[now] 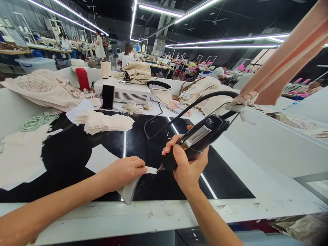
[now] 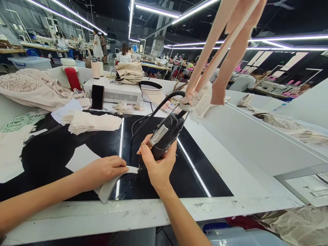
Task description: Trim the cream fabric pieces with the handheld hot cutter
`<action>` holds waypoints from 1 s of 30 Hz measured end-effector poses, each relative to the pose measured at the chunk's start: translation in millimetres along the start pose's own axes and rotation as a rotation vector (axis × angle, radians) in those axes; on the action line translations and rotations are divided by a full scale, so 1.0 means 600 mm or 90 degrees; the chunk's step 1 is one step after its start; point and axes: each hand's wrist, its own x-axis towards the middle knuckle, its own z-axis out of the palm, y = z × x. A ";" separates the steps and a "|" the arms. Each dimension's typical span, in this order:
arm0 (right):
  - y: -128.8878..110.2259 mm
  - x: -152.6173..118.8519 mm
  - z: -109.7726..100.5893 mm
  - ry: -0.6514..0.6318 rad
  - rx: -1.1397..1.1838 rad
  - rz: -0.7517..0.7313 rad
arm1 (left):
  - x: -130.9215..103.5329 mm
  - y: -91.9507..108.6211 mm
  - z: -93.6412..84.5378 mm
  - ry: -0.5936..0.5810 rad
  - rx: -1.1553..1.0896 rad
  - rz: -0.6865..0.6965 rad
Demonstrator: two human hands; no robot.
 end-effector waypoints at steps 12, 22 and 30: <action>0.004 0.019 0.024 0.016 0.023 -0.004 | 0.000 0.005 0.018 0.036 0.039 0.021; 0.010 0.013 0.034 0.012 0.029 0.010 | 0.003 0.007 0.012 0.050 0.052 0.033; 0.015 0.011 0.036 0.005 0.029 0.002 | 0.000 0.006 0.013 0.037 0.058 0.035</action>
